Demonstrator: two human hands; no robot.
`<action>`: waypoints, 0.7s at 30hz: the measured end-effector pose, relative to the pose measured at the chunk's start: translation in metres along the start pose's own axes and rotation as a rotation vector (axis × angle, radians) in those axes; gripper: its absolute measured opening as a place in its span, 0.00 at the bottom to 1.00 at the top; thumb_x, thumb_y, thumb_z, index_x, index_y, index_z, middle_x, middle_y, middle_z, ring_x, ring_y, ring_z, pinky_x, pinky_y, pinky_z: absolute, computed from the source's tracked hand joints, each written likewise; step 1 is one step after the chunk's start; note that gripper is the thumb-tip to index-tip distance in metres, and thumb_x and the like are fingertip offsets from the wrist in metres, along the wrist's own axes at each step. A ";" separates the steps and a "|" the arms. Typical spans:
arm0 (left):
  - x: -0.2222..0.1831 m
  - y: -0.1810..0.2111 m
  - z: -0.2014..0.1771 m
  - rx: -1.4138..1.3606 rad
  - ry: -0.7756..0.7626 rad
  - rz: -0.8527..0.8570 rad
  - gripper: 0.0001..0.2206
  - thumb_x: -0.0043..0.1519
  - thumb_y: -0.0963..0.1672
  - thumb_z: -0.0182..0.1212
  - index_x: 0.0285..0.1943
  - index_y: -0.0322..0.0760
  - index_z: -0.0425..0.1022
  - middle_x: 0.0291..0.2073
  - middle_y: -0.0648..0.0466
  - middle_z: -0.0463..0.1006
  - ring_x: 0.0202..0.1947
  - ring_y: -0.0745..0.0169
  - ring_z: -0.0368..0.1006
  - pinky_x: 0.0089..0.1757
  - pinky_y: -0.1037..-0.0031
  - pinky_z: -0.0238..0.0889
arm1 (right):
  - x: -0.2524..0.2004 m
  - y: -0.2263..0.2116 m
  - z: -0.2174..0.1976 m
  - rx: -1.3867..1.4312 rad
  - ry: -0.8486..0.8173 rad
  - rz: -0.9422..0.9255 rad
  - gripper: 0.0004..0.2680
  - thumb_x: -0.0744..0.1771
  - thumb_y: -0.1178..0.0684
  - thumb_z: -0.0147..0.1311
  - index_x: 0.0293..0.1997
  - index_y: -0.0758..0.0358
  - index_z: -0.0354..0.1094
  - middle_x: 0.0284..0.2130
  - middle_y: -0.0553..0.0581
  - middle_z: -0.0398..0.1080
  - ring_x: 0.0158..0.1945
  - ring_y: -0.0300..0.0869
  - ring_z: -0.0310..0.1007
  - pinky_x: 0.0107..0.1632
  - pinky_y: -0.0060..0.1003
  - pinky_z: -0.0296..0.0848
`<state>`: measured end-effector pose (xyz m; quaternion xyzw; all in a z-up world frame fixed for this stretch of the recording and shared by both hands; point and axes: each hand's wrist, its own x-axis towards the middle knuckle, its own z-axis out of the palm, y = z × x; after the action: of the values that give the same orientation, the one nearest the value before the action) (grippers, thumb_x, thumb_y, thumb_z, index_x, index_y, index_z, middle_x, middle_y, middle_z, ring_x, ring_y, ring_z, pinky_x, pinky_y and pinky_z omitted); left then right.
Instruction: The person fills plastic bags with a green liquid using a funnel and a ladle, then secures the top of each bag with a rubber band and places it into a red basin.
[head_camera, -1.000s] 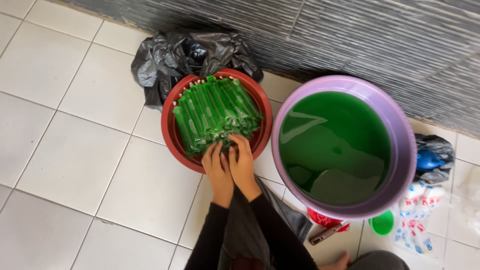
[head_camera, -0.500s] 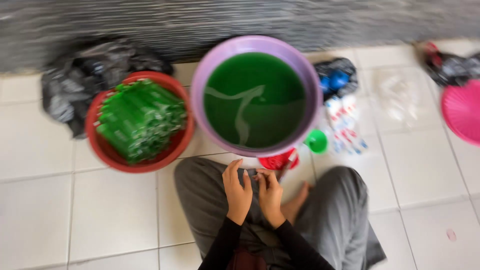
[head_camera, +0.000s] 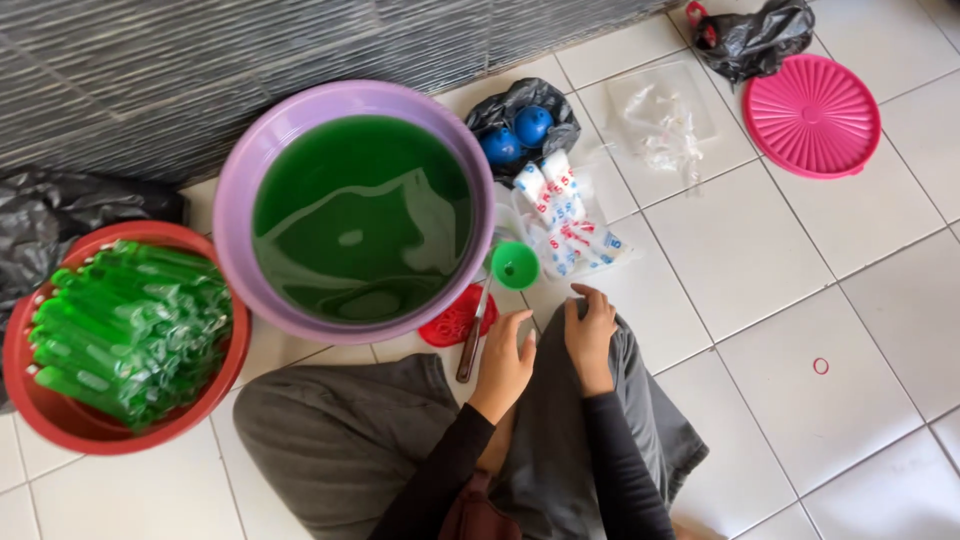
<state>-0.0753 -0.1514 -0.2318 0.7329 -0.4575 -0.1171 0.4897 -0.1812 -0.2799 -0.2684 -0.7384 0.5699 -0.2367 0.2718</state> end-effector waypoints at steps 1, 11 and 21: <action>0.005 0.000 0.007 0.000 -0.009 0.003 0.15 0.63 0.40 0.59 0.60 0.38 0.72 0.48 0.48 0.75 0.45 0.45 0.75 0.47 0.59 0.70 | 0.013 0.007 0.003 0.001 0.004 0.009 0.07 0.69 0.53 0.54 0.53 0.48 0.71 0.47 0.51 0.72 0.52 0.55 0.70 0.55 0.61 0.65; 0.098 -0.024 0.101 -0.056 -0.099 0.031 0.17 0.61 0.39 0.59 0.60 0.38 0.70 0.47 0.46 0.75 0.48 0.44 0.75 0.50 0.59 0.69 | 0.213 0.082 0.086 -0.128 0.089 -0.129 0.10 0.67 0.56 0.56 0.53 0.46 0.75 0.43 0.46 0.79 0.45 0.48 0.78 0.48 0.46 0.76; 0.125 -0.031 0.118 -0.083 -0.130 -0.009 0.17 0.61 0.39 0.58 0.61 0.39 0.70 0.49 0.46 0.74 0.51 0.42 0.74 0.52 0.58 0.68 | 0.245 0.025 0.092 -0.376 0.034 -0.163 0.09 0.67 0.48 0.60 0.49 0.42 0.65 0.31 0.45 0.74 0.34 0.53 0.81 0.38 0.51 0.81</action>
<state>-0.0619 -0.3190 -0.2813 0.7046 -0.4801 -0.1857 0.4884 -0.0804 -0.5105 -0.3433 -0.8156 0.5471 -0.1597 0.0996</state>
